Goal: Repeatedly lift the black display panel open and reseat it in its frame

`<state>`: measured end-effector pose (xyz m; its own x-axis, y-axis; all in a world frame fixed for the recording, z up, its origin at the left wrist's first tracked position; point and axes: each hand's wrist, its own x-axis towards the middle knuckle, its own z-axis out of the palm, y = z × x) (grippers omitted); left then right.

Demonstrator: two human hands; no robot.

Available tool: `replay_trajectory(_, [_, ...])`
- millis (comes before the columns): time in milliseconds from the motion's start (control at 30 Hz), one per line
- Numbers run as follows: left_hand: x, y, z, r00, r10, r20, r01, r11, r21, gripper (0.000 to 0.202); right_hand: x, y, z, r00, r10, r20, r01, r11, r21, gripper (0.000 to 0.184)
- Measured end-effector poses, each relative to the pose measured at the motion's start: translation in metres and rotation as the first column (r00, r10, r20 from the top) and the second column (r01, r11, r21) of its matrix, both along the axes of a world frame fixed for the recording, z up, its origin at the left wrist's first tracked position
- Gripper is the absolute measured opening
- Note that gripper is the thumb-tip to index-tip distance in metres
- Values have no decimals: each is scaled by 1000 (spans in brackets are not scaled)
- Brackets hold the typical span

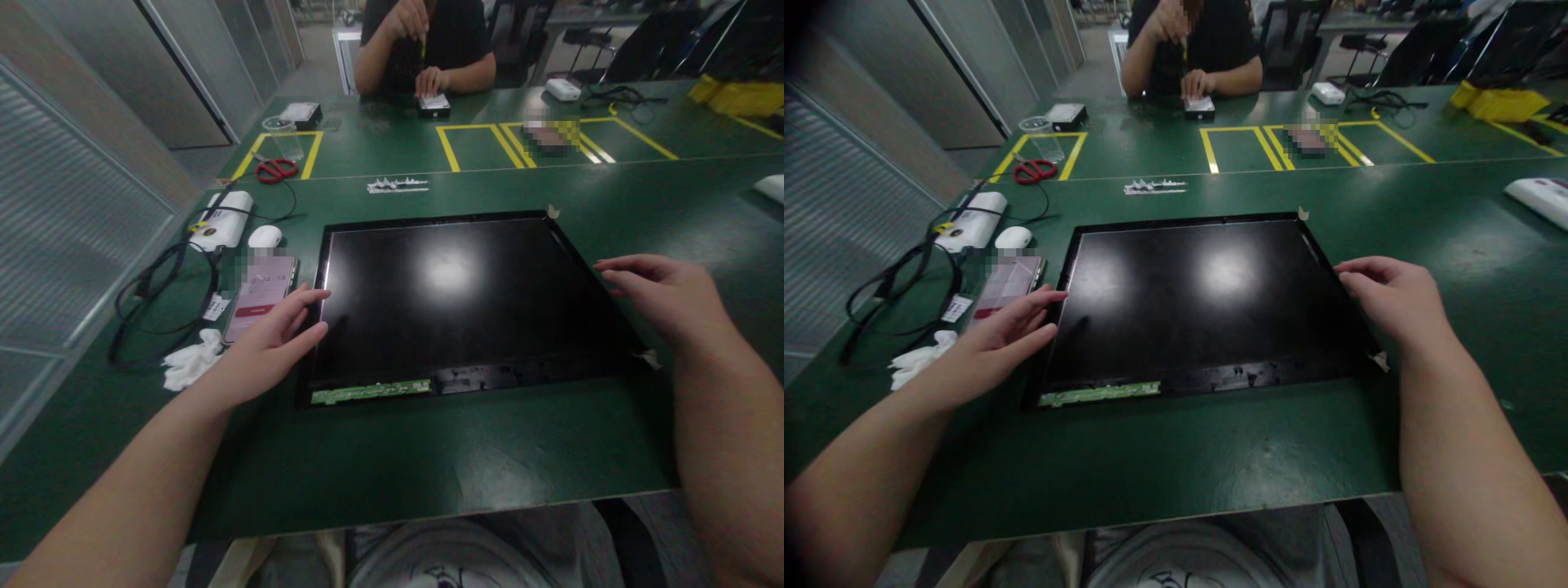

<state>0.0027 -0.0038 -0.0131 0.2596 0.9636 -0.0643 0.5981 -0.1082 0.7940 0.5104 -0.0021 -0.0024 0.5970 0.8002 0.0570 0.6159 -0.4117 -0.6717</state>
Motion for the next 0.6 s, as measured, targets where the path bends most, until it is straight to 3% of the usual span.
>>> replay_trajectory(167, [4, 2, 5, 985, 87, 152, -83, 996, -29, 62, 3, 1, -2, 998, 1, 58, 3, 997, -75, 34])
replay_trajectory(300, [1, 2, 1, 980, 71, 186, -69, 997, -16, 62, 5, 3, -4, 997, 24, 68, -13, 988, -155, 39])
replay_trajectory(467, [-4, 0, 5, 992, -49, -115, 74, 972, 224, 54, 8, 3, -6, 991, 57, 120, -34, 983, -181, 41])
replay_trajectory(600, [-5, -2, 16, 927, -243, -286, 341, 863, 373, 49, 12, 4, -11, 991, 55, 123, -31, 981, -189, 44])
